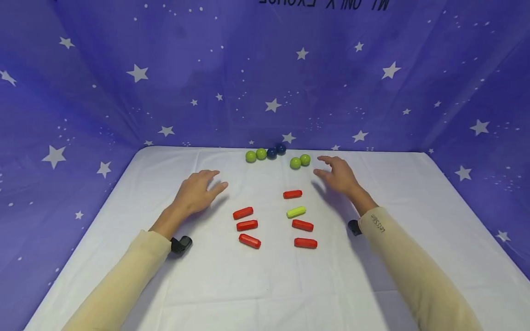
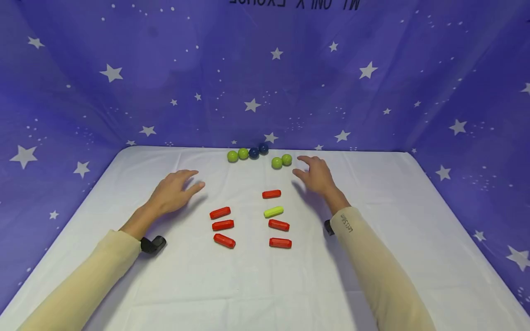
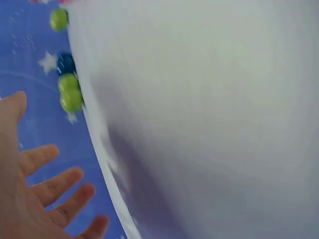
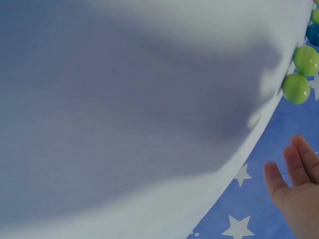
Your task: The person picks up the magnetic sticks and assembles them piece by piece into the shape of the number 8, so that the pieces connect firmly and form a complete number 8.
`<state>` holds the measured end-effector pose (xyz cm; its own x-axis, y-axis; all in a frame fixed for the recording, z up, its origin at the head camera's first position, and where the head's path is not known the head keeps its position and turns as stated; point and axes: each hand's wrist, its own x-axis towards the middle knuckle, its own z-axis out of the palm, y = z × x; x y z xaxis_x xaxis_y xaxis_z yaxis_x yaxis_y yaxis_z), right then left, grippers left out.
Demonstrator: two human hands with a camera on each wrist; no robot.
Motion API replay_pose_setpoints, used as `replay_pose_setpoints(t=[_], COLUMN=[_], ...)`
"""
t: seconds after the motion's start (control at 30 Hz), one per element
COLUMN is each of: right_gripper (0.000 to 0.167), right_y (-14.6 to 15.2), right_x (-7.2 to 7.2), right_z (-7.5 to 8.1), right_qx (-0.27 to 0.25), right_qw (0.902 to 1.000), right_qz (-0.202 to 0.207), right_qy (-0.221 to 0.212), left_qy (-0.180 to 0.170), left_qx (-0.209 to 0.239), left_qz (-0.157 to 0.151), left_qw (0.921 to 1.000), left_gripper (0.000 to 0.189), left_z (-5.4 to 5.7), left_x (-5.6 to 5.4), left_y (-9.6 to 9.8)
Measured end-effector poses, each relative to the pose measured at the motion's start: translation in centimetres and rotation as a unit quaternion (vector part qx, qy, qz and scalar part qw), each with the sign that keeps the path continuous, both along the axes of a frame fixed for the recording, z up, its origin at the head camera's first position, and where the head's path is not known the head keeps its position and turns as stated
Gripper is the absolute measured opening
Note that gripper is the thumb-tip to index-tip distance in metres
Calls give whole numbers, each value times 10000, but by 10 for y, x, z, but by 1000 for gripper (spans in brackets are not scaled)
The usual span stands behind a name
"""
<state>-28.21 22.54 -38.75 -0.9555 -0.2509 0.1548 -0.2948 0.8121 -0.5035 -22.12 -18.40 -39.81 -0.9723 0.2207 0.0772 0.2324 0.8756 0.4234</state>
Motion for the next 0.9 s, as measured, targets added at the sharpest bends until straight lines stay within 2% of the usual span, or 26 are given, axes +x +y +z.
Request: replay_pose_setpoints(t=[0.13, 0.27, 0.37, 0.57, 0.9], right_gripper=[51, 51, 51, 51, 49], right_y=[-2, -6, -9, -16, -29], right_x=[-12, -25, -33, -46, -55], right_z=[7, 10, 8, 1, -6], right_qx=[-286, -363, -346, -351, -12], right_qw=[9986, 9962, 9953, 9928, 9937], right_qz=[21, -61, -107, -203, -369], right_qy=[-447, -791, -899, -1128, -1056], left_qy=[-158, -497, -637, -598, -517], left_qx=[867, 1296, 1396, 1331, 1292], left_qz=[-399, -767, -941, -1113, -885], left_qw=[9953, 9874, 9837, 9830, 9863], left_gripper=[59, 50, 45, 38, 20], left_z=[2, -1, -4, -9, -11], left_x=[15, 27, 32, 33, 35], left_y=[15, 29, 36, 42, 41])
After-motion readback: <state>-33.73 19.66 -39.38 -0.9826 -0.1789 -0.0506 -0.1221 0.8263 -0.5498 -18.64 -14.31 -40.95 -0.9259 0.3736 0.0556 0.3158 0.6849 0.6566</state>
